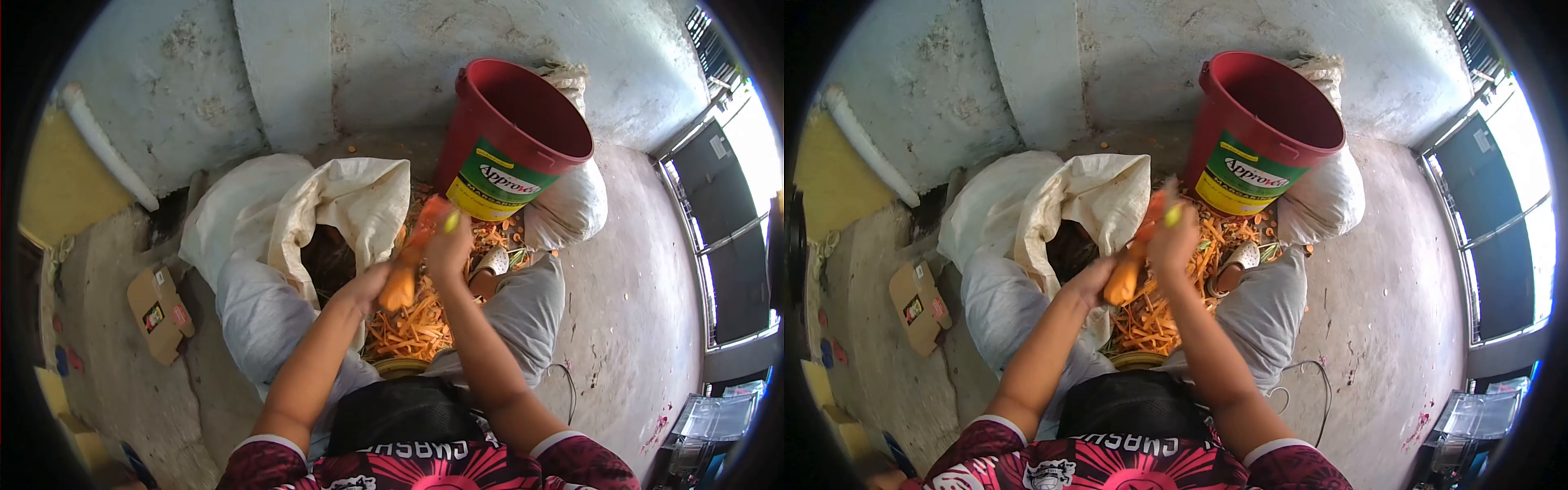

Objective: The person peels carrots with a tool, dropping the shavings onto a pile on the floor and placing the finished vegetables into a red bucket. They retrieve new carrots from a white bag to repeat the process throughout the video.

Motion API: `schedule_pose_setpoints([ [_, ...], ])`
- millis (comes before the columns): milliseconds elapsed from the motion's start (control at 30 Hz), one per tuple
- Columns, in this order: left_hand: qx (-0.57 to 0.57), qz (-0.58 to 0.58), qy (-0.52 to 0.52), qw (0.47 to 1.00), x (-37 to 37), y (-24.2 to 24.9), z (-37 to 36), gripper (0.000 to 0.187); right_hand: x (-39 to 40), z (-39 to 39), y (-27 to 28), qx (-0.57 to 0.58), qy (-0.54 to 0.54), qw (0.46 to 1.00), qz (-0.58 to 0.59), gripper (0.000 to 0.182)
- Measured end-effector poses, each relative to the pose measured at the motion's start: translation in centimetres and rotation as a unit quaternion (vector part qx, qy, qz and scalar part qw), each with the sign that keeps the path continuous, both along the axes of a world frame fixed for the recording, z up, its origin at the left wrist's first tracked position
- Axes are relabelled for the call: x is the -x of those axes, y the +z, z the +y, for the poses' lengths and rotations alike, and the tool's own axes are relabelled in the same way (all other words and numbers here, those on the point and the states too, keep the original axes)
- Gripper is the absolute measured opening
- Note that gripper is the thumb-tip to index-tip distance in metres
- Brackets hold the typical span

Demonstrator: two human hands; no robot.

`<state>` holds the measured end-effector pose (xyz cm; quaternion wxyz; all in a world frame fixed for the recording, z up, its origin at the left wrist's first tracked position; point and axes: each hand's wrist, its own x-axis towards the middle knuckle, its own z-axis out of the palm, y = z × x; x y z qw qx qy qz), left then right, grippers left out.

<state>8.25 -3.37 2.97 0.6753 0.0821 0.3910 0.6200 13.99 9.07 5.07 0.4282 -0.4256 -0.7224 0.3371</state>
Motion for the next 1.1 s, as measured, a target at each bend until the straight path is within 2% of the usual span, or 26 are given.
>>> schedule_pose_setpoints([
  [33,0.049,0.057,-0.017,0.997,-0.6,0.1,-0.3,0.039,-0.1,3.5,-1.5,0.015,-0.028,0.998,0.046,0.014],
  [67,0.024,0.019,-0.012,0.999,-1.4,0.4,-0.6,0.037,-0.5,5.8,-0.7,-0.014,-0.094,0.995,-0.028,0.011],
  [100,-0.004,-0.013,-0.028,1.000,-1.5,0.3,-0.8,0.037,-1.0,5.3,3.1,0.087,-0.087,0.991,0.044,0.014],
  [133,-0.034,-0.045,-0.045,0.997,-1.5,0.3,-0.9,0.036,-1.4,8.6,0.1,0.009,-0.154,0.988,-0.024,0.020],
  [267,0.011,-0.120,0.045,0.992,-0.7,-0.4,-0.1,0.037,-2.5,11.0,-1.0,-0.036,-0.118,0.992,0.017,0.024],
  [400,0.015,-0.128,0.068,0.989,-0.5,-0.6,0.7,0.037,-1.9,3.8,1.5,0.011,0.017,0.998,0.065,0.019],
  [467,-0.010,-0.143,0.060,0.988,-0.3,-1.2,0.8,0.037,-1.7,1.0,0.9,0.094,0.080,0.987,0.107,0.019],
  [567,0.005,-0.123,0.072,0.990,-0.5,-0.7,0.8,0.036,-2.4,-1.9,2.0,0.055,0.089,0.994,0.027,0.019],
  [667,0.037,-0.144,0.092,0.985,-0.7,0.3,0.9,0.035,-2.2,-3.3,1.3,0.016,0.083,0.994,0.066,0.019],
  [700,0.027,-0.153,0.089,0.984,-0.8,0.0,1.0,0.035,-2.4,-3.7,2.0,0.067,0.114,0.990,0.047,0.020],
  [833,-0.002,-0.151,0.077,0.986,-0.6,-0.9,0.9,0.033,-2.2,-4.8,2.5,0.045,0.099,0.994,0.013,0.018],
  [933,0.004,-0.121,0.069,0.990,-1.7,0.5,0.7,0.032,-1.9,-3.0,3.3,0.056,0.034,0.998,-0.016,0.018],
  [1067,0.036,-0.080,0.055,0.995,-1.2,0.8,1.2,0.034,-1.1,-1.4,1.9,-0.037,0.022,0.998,-0.040,0.022],
  [1100,0.045,-0.061,0.034,0.997,-1.1,0.9,1.1,0.035,-0.8,-0.2,1.1,-0.031,-0.017,0.999,-0.036,0.022],
])
